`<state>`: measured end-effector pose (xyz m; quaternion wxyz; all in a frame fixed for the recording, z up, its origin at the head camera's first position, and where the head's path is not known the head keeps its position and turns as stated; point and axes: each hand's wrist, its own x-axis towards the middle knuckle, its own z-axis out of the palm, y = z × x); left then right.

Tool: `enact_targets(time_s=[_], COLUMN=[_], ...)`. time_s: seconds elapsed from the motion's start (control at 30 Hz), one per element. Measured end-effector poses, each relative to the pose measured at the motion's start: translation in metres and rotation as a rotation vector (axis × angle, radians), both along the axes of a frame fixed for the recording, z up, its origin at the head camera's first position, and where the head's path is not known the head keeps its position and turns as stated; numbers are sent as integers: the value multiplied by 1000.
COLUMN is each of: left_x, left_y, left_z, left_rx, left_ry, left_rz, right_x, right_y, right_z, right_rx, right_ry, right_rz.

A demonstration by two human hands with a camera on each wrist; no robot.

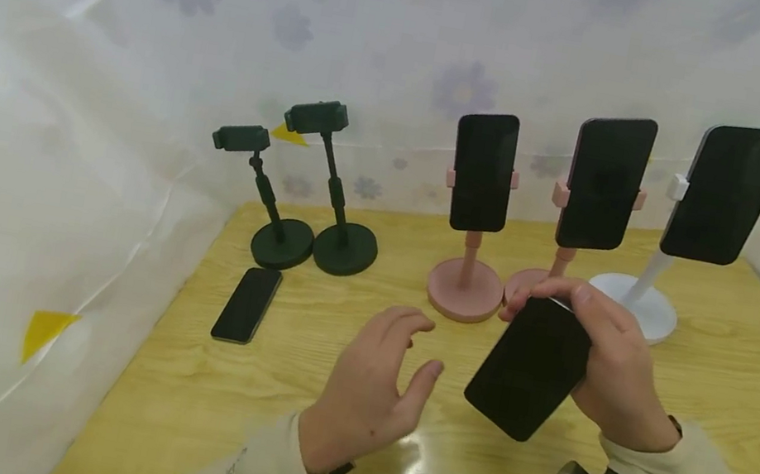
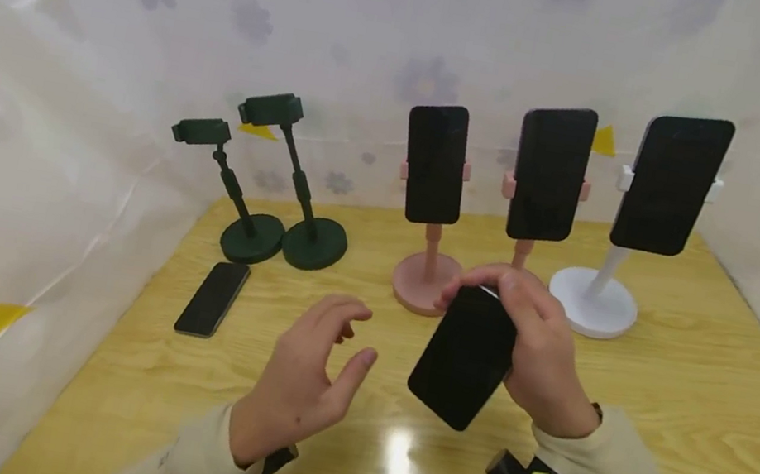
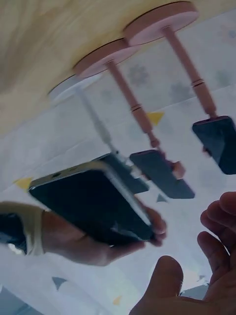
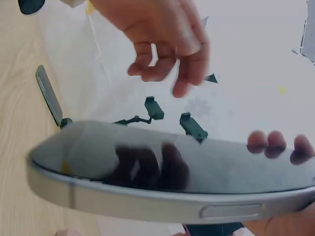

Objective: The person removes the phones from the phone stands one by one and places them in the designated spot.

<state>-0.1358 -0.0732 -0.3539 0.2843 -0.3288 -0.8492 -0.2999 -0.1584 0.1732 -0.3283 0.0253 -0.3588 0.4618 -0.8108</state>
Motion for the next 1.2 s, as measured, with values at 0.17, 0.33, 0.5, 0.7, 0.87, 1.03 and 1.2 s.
enact_targets(time_s=[0.17,0.33,0.5,0.7,0.87,1.03,1.2], left_x=[13,15,11,9,5,4,4], left_y=[23,37,47,51,53,54,52], left_z=[-4,-12,-14,-14,-12,-13,-14], left_rx=[-61,-146,-174,-183,-203,-210,-200], left_ry=[3,-54,-79,-76,-7,-13,-45], left_rz=[2,55,75,117,156,175,183], right_x=[5,8,8,9,8,9,8], right_y=[-6,-14,-23,-30,-31,-30,-33], right_z=[1,2,1,-1,1,1,-2], right_rx=[-3,-17,-74,-134,-113,-25,-3], right_ry=[2,20,32,-8,-17,-81,-81], right_rz=[-118,-158,-206,-215,-256,-321,-301])
